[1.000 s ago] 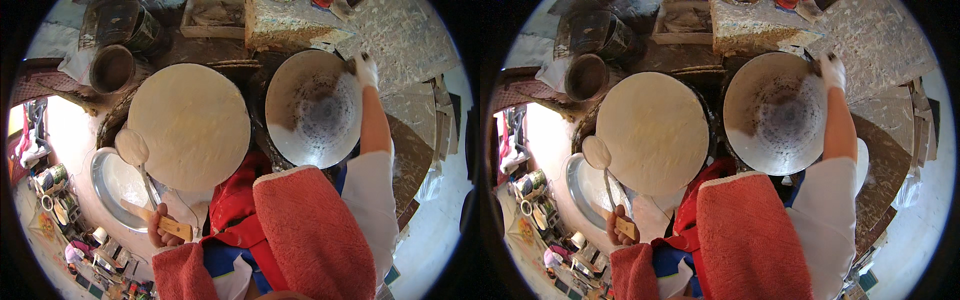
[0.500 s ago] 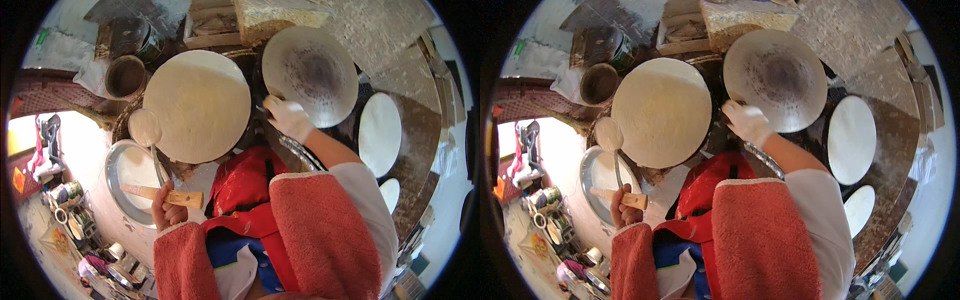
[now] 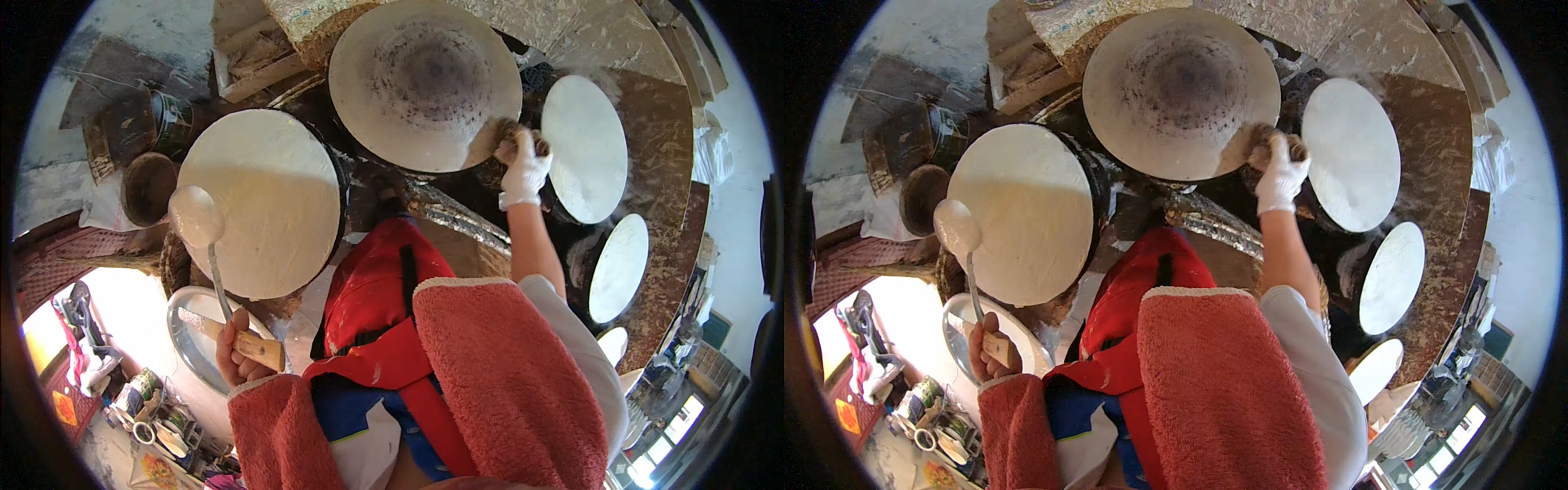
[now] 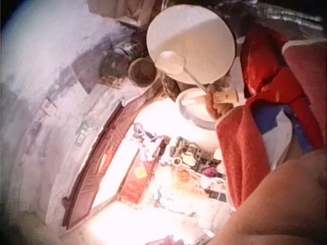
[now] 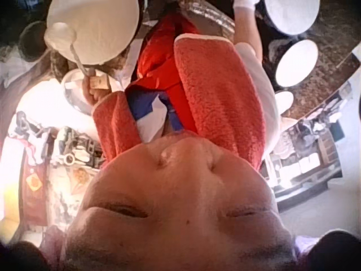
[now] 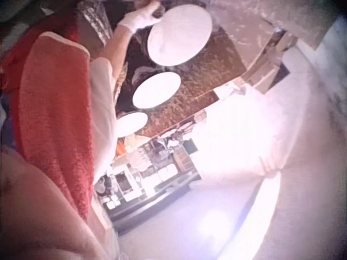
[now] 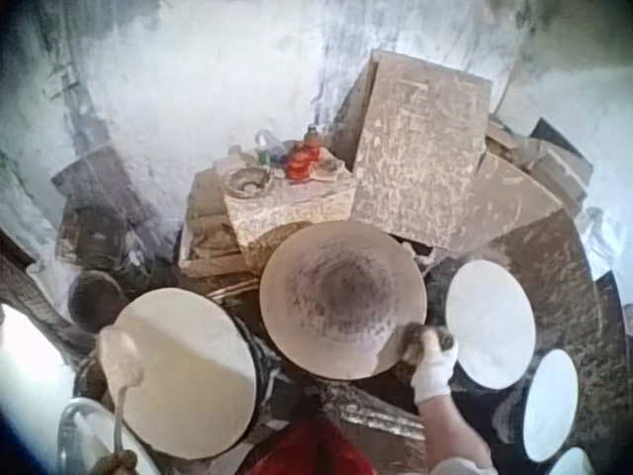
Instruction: The person ladles batter onto multiple hot griddles and spreads it into thin circular crepes using a wooden spreader. They flip the crepes and transfer finished ones to a nearby stack.
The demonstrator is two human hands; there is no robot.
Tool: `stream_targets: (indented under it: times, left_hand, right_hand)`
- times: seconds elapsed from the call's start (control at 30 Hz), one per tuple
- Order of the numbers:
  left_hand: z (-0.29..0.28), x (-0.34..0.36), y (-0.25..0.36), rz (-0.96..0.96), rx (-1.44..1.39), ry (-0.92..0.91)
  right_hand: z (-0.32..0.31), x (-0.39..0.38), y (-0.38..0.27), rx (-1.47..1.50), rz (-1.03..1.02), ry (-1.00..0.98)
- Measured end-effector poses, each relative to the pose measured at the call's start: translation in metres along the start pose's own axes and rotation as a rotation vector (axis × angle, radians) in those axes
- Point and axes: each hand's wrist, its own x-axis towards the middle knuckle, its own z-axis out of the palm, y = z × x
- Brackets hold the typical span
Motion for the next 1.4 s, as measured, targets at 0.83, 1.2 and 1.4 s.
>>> stream_targets:
  times: [0.83,1.2,1.4]
  left_hand:
    - [0.023,0.015,-0.010,0.163,-0.110,-0.054]
    - [0.010,0.008,-0.009,0.236,-0.140,-0.104]
    - [0.031,0.010,-0.042,0.477,-0.368,0.213]
  right_hand:
    - [0.216,-0.117,0.004,-1.446,-0.870,-2.129]
    - [0.253,-0.039,-0.038,-1.236,-0.623,-1.392]
    - [0.490,0.047,0.017,-1.128,-0.776,-0.785]
